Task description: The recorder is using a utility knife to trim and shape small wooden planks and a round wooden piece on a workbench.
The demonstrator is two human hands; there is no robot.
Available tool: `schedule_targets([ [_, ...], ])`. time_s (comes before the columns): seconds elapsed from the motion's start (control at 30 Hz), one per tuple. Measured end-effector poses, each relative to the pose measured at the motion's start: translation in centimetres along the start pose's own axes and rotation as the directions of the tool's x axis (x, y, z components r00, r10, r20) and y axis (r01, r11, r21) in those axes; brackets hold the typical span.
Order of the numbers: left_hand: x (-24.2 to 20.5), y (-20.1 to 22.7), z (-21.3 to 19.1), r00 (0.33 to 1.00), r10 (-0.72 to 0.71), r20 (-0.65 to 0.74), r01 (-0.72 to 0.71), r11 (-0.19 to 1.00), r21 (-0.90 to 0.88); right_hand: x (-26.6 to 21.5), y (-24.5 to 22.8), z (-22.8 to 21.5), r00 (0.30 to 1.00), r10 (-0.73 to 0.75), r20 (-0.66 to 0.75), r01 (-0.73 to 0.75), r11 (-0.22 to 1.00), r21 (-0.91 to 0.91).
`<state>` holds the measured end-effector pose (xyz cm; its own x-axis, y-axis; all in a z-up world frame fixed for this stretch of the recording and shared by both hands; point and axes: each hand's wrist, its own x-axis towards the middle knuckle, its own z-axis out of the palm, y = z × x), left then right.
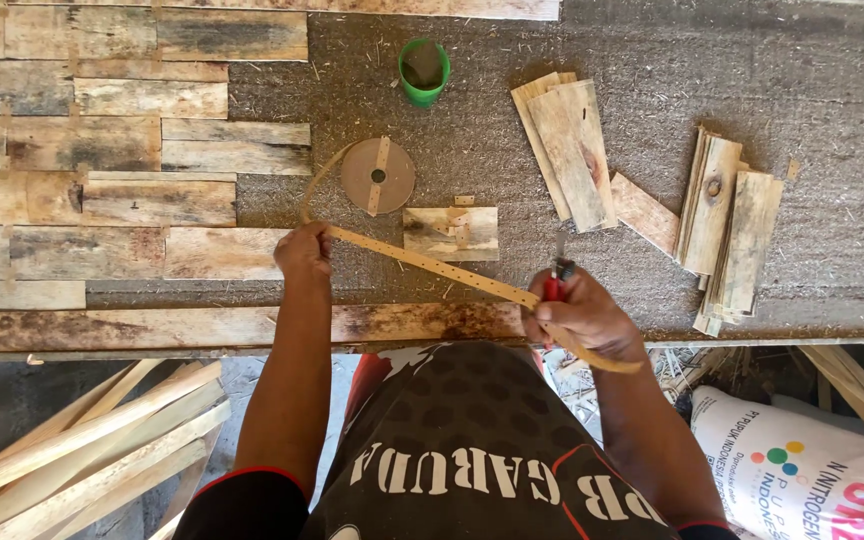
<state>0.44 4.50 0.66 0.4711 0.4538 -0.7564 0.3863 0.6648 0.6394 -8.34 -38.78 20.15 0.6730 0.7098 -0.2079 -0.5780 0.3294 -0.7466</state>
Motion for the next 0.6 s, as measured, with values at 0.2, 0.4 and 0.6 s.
schedule_targets([
  [0.2, -0.6, 0.9, -0.5, 0.996, 0.010, -0.088, -0.007, 0.999, 0.037, -3.7, -3.6, 0.3, 0.998, -0.052, 0.027, 0.053, 0.996, -0.076],
  [0.4, 0.7, 0.5, -1.6, 0.984, 0.097, -0.147, -0.090, 0.995, 0.052, -5.5, -5.2, 0.7, 0.986, -0.154, -0.060, 0.145, 0.981, -0.133],
  [0.6, -3.0, 2.2, -1.4, 0.926, 0.336, -0.175, -0.247, 0.886, 0.393, -3.2, -6.2, 1.5, 0.995, -0.087, -0.048, 0.072, 0.962, -0.263],
])
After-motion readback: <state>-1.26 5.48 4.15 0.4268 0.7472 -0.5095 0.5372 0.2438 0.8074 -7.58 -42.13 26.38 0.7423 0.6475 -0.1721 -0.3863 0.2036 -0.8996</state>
